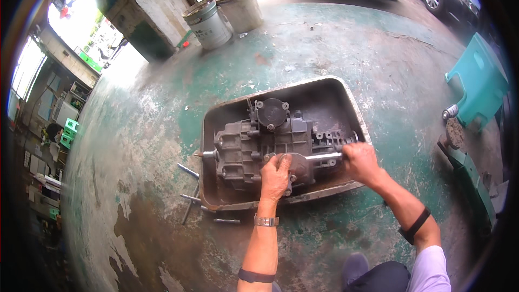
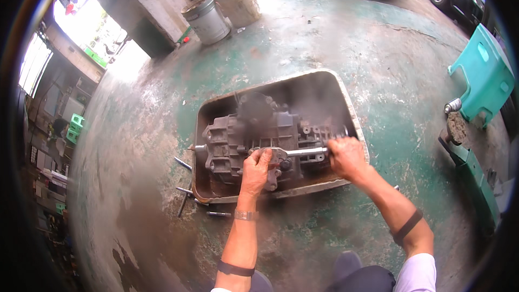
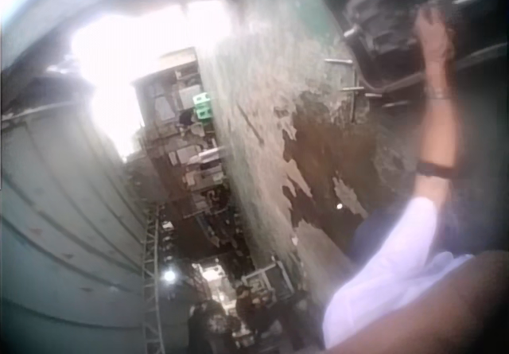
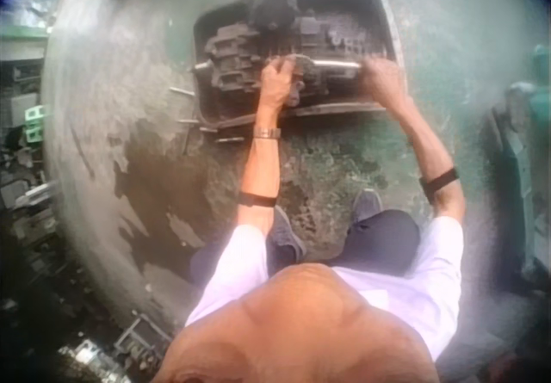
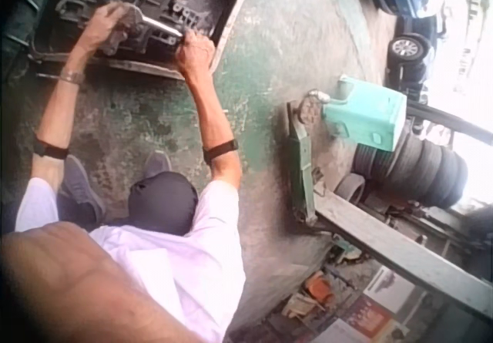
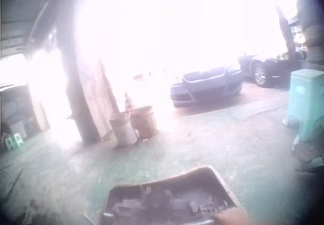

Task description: The person uses a ratchet wrench to tighten bolts on a metal cover plate attached to a transmission assembly. The person repeatedly positions the ratchet, turns it to tighten, and repositions it across multiple bolt locations on the cover.

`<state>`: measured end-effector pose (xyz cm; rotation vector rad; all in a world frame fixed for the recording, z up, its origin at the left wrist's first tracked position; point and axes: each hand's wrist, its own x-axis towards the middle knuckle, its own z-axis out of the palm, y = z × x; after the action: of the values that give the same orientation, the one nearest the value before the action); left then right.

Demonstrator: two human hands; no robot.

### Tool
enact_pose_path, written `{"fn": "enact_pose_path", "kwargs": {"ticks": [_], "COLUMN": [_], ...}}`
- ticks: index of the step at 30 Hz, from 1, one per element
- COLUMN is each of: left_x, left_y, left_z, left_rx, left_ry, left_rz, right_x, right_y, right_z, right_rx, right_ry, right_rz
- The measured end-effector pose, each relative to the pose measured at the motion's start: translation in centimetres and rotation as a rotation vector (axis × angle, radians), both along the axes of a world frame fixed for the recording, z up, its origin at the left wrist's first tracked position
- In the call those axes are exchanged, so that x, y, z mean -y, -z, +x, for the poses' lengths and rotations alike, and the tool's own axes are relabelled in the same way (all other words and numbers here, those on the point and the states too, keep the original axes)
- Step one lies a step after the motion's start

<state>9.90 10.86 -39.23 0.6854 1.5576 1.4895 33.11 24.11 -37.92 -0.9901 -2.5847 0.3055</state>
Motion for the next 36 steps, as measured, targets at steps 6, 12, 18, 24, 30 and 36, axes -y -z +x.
{"fn": "enact_pose_path", "kwargs": {"ticks": [6,12,18,24,30,36], "left_x": [-0.2,0.4,1.0,1.3,0.7,0.8], "left_y": [-0.2,-0.7,1.0,-0.5,-0.6,1.0], "left_z": [0.1,-1.2,-2.1,-0.9,-0.5,-1.0], "left_rx": [-0.221,0.057,-0.012,0.102,0.061,-0.140], "left_ry": [-0.017,0.077,0.153,0.168,0.107,0.054], "left_rz": [-0.061,0.009,0.057,0.101,0.094,0.077], "right_x": [17.8,18.1,8.4,-3.2,-1.7,12.4], "right_y": [6.0,5.0,-0.3,-4.8,-2.4,4.7], "right_z": [-1.7,-3.2,2.8,0.3,0.3,1.2], "right_rx": [-0.106,-0.183,0.076,-0.169,-0.031,0.011], "right_ry": [-0.122,-0.168,0.074,-0.074,0.001,-0.112], "right_rz": [-1.066,-1.548,-0.845,0.103,0.079,-0.902]}}
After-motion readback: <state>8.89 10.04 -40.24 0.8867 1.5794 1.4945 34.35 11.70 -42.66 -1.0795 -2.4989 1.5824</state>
